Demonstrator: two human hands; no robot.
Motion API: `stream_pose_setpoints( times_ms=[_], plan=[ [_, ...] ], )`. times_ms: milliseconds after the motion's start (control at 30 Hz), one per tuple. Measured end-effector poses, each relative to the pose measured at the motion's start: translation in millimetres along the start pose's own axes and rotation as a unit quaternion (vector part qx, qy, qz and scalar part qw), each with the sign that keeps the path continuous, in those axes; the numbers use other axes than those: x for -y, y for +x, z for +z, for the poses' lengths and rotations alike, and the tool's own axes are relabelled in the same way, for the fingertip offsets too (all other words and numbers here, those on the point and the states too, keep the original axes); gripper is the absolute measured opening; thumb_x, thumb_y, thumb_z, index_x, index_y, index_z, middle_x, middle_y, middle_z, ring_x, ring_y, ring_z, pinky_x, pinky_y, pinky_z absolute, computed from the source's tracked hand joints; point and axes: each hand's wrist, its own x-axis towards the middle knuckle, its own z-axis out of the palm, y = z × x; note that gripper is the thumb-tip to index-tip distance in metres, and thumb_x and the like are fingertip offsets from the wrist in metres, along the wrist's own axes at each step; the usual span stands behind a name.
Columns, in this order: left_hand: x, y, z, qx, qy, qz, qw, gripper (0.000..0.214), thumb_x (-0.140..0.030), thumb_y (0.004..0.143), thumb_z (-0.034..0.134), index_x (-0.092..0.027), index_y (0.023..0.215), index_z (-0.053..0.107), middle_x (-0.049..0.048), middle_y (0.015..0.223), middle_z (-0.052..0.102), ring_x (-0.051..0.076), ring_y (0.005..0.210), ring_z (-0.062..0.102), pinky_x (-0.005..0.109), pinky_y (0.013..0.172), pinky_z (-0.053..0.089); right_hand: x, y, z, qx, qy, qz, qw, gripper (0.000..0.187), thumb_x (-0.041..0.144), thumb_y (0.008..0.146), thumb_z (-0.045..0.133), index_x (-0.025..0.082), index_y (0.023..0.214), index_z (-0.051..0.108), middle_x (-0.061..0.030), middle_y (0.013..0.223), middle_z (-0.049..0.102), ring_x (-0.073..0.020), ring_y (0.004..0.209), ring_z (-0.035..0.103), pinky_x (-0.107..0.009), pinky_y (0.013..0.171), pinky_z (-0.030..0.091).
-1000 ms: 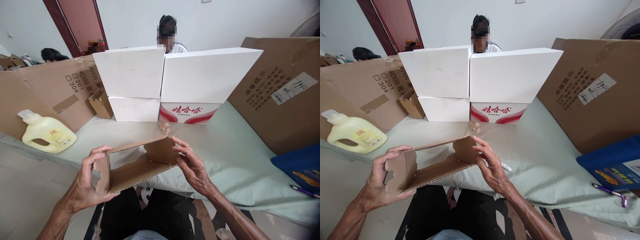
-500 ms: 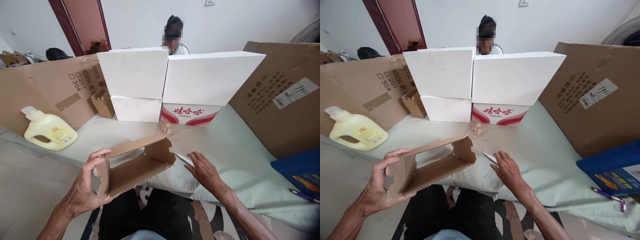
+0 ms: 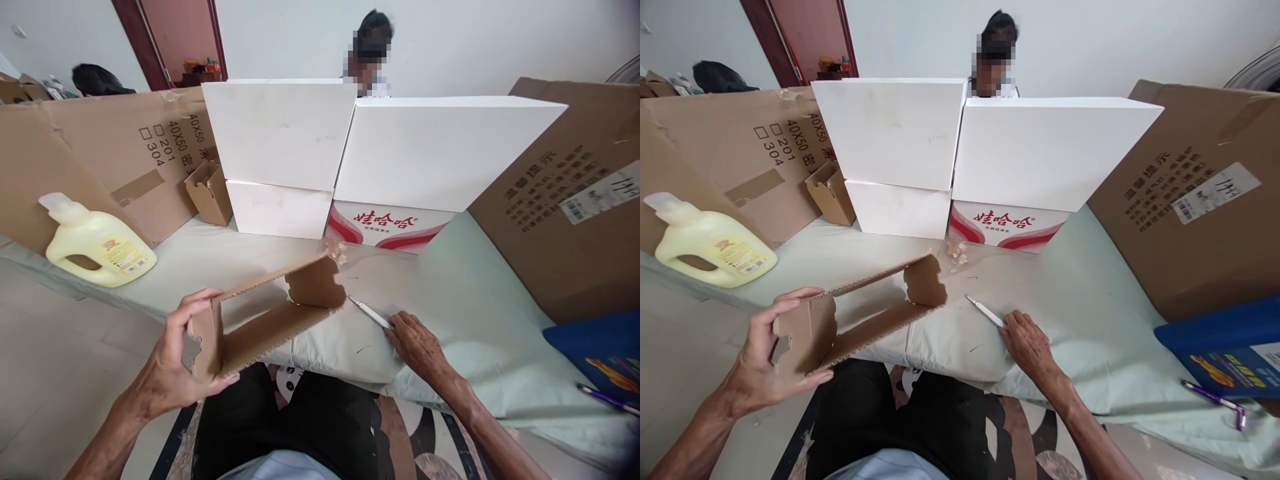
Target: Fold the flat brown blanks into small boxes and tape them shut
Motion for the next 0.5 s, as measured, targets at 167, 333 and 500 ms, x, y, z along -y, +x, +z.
stream_pose_setpoints(
  times_ms=[167, 333, 500],
  plan=[
    [18.7, -0.9, -11.2, -0.012, 0.013, -0.19, 0.982, 0.107, -0.052, 0.07, 0.094, -0.026, 0.16, 0.041, 0.0165, 0.158, 0.053, 0.033, 0.12, 0.066, 0.049, 0.101, 0.059, 39.2, 28.9, -35.3, -0.011, 0.233, 0.006, 0.972, 0.042, 0.055, 0.112, 0.056, 0.027, 0.142, 0.061, -0.014, 0.135, 0.068, -0.0293, 0.115, 0.072, -0.043, 0.095, 0.062],
    [35.2, 11.7, -16.1, -0.008, -0.032, -0.215, 0.976, 0.105, -0.053, 0.059, 0.096, -0.028, 0.149, 0.049, 0.0121, 0.151, 0.058, 0.024, 0.097, 0.061, 0.038, 0.085, 0.057, 96.8, 94.1, -68.4, 0.022, 0.405, -0.063, 0.912, 0.1, 0.071, 0.093, 0.081, 0.042, 0.174, 0.031, -0.0122, 0.175, 0.042, -0.0382, 0.156, 0.049, -0.06, 0.123, 0.049],
    [57.5, 17.2, -21.3, -0.015, -0.113, -0.191, 0.975, 0.101, -0.05, 0.058, 0.094, -0.03, 0.148, 0.05, 0.0112, 0.15, 0.059, 0.028, 0.103, 0.065, 0.041, 0.084, 0.061, 122.9, 165.7, -51.9, 0.116, 0.522, -0.129, 0.835, 0.143, 0.078, 0.076, 0.092, 0.039, 0.181, 0.003, -0.0155, 0.187, 0.017, -0.0424, 0.172, 0.018, -0.069, 0.134, 0.027]
  ],
)
